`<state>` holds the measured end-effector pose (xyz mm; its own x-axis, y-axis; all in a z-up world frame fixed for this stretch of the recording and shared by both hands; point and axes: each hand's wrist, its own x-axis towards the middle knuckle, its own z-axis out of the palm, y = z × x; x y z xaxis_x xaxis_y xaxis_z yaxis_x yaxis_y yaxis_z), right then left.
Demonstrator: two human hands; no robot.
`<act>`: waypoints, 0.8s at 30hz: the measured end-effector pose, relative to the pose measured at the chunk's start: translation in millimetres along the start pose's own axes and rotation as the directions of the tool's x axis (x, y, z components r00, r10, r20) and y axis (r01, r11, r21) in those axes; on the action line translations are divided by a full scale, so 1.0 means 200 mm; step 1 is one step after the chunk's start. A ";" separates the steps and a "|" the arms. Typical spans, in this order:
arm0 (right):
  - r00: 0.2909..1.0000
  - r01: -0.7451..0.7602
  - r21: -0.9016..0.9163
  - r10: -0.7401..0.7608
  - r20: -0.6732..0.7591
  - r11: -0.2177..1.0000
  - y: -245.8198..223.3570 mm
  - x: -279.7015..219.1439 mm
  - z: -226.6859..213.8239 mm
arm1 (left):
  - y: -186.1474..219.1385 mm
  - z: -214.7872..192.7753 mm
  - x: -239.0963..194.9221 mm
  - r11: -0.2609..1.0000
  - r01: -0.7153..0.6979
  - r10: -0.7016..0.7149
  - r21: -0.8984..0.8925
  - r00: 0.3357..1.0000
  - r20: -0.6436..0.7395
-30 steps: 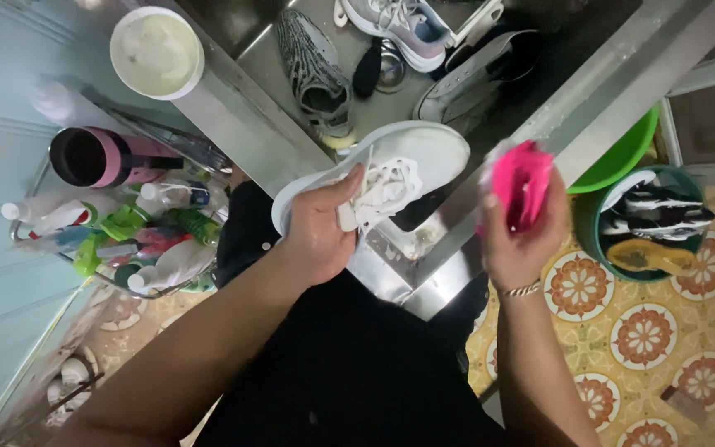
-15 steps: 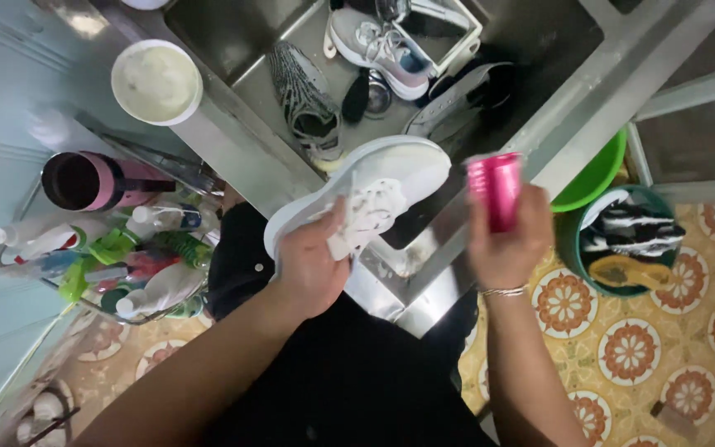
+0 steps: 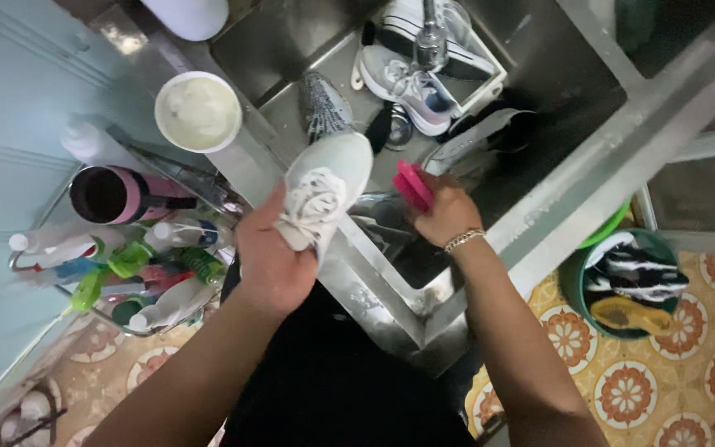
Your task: The person scrubs a white sneaker with a pink brush over a stainless steel sink, then rinses it under running water. They continue scrubbing the shoe with the brush and rinse it again before using a black brush to clean the interior.
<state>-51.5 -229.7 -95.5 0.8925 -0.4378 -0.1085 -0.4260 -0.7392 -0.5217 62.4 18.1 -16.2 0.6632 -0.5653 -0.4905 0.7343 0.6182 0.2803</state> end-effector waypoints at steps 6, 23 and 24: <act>0.995 -0.102 0.345 0.098 0.030 0.933 0.36 0.13 0.27 | -0.05 -0.04 0.01 0.877 0.046 -0.053 0.479 0.999 0.001; 0.992 -0.066 0.795 0.128 -0.015 0.603 0.26 0.02 0.15 | -0.02 0.42 -0.06 -0.460 -0.760 -0.501 0.459 0.649 0.572; 0.999 -0.034 0.940 0.029 0.026 0.340 0.08 -0.02 0.01 | -0.03 0.41 -0.06 -0.500 -0.750 -0.501 0.433 0.658 0.562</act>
<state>-62.4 -239.3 -104.7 0.8833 -0.4457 -0.1453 -0.0359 0.2447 -0.9689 61.2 -24.0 55.0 0.1500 -0.9887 0.0004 -0.8021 -0.1214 0.5847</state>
